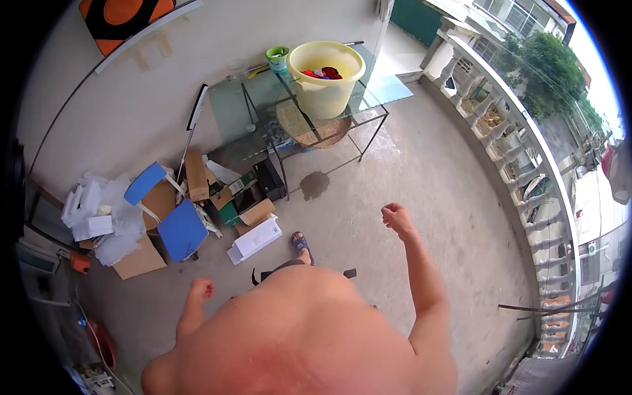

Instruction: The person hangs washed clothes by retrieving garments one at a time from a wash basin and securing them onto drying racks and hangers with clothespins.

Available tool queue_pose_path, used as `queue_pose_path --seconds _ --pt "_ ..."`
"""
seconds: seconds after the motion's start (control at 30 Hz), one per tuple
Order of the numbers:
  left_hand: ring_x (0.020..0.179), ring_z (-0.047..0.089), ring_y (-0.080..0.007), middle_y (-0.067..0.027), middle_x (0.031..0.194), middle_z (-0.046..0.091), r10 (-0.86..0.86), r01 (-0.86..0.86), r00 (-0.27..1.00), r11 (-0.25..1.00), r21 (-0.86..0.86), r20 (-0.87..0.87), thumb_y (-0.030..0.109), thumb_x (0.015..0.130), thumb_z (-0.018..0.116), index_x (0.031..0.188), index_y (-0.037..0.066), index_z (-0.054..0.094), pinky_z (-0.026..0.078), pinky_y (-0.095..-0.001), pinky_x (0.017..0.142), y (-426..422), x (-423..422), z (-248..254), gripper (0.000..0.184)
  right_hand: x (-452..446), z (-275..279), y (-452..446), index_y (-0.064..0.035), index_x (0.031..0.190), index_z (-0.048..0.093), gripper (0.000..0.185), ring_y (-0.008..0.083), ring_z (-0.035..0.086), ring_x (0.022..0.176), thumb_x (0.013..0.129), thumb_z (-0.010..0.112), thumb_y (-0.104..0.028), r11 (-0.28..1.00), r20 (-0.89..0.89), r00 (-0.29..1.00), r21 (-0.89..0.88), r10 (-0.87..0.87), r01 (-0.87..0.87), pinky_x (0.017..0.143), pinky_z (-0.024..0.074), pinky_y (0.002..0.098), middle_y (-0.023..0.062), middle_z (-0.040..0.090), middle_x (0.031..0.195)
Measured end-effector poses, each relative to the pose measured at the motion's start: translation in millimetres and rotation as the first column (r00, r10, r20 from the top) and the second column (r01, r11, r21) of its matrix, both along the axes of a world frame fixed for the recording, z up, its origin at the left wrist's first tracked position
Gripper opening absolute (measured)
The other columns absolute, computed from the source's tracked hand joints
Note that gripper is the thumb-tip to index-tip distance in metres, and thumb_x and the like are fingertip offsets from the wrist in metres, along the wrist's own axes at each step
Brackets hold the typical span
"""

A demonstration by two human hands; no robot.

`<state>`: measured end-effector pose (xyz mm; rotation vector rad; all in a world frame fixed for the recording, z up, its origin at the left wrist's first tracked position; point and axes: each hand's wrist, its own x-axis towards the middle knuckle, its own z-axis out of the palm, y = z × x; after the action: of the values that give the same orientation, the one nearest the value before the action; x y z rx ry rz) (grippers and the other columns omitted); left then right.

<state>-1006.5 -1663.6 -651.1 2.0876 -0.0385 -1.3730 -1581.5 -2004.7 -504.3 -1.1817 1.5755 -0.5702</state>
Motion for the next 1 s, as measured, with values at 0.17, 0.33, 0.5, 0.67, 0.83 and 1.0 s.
queue_pose_path --seconds 0.17,0.33,0.5,0.67,0.83,1.0 --pt "0.056 0.055 -0.0169 -0.006 0.07 0.055 -0.03 0.04 0.997 0.987 0.154 -0.07 0.018 0.082 0.057 0.084 0.007 0.053 0.046 -0.0312 0.046 -95.5 11.4 -20.6 0.013 48.3 79.7 -132.8 -0.0009 0.091 0.06 0.019 0.01 0.055 0.066 0.085 0.056 -0.019 0.972 0.067 0.99 -0.209 0.124 -0.108 0.059 0.0455 0.0249 0.0015 0.058 0.073" --pt "0.058 0.056 -0.0136 -0.0039 0.071 0.057 -0.136 0.141 0.988 0.988 -0.064 0.076 0.02 0.082 0.058 0.091 0.007 0.056 0.045 -0.0272 0.046 -250.8 10.9 30.7 0.015 98.9 147.9 -268.5 -0.0005 0.09 0.061 0.018 0.0104 0.054 0.067 0.085 0.058 -0.018 0.897 0.006 0.978 -0.4 0.21 -0.191 0.061 0.046 0.0253 0.0017 0.059 0.073" --pt "0.06 0.056 -0.0112 -0.0024 0.073 0.058 -0.024 0.088 0.979 0.945 -0.314 0.203 0.017 0.083 0.057 0.096 0.007 0.056 0.045 -0.0263 0.047 -336.4 22.4 52.5 0.017 172.0 147.0 -409.1 0.001 0.094 0.063 0.03 0.0182 0.06 0.077 0.075 0.064 -0.022 0.772 -0.282 0.876 -0.418 0.391 -0.479 0.072 0.0479 0.0286 0.0109 0.065 0.085" --pt "0.061 0.055 -0.0113 -0.0017 0.073 0.058 0.136 -0.115 0.977 0.985 -0.13 0.166 0.017 0.081 0.057 0.095 0.006 0.057 0.045 -0.0273 0.049 -317.0 -19.3 42.2 0.017 247.2 78.1 -526.3 -0.0008 0.105 0.06 0.052 0.0307 0.058 0.098 0.065 0.07 -0.032 0.543 -0.617 0.59 -0.295 0.52 -0.786 0.086 0.0453 0.0368 0.019 0.062 0.101" --pt "0.066 0.056 -0.0152 -0.0033 0.074 0.057 0.327 -0.34 0.94 0.915 0.218 0.094 0.019 0.079 0.058 0.091 0.008 0.057 0.047 -0.0339 0.058 -292.4 -140.2 69.3 0.017 287.5 34.6 -552.7 -0.001 0.119 0.044 0.074 0.0356 0.053 0.105 0.063 0.073 -0.04 0.36 -0.7 0.249 0.012 0.67 -0.933 0.089 0.0439 0.0395 0.0234 0.054 0.112" --pt "0.069 0.057 -0.0161 -0.0041 0.078 0.058 0.038 -0.057 0.995 0.978 0.203 0.095 0.019 0.079 0.056 0.094 0.008 0.057 0.047 -0.0342 0.06 -291.4 -219.0 78.3 0.019 278.9 36.1 -622.9 -0.0004 0.11 0.054 0.058 0.0313 0.058 0.095 0.063 0.067 -0.031 0.292 -0.507 0.323 -0.141 0.8 -0.946 0.084 0.0446 0.036 0.0186 0.061 0.098"
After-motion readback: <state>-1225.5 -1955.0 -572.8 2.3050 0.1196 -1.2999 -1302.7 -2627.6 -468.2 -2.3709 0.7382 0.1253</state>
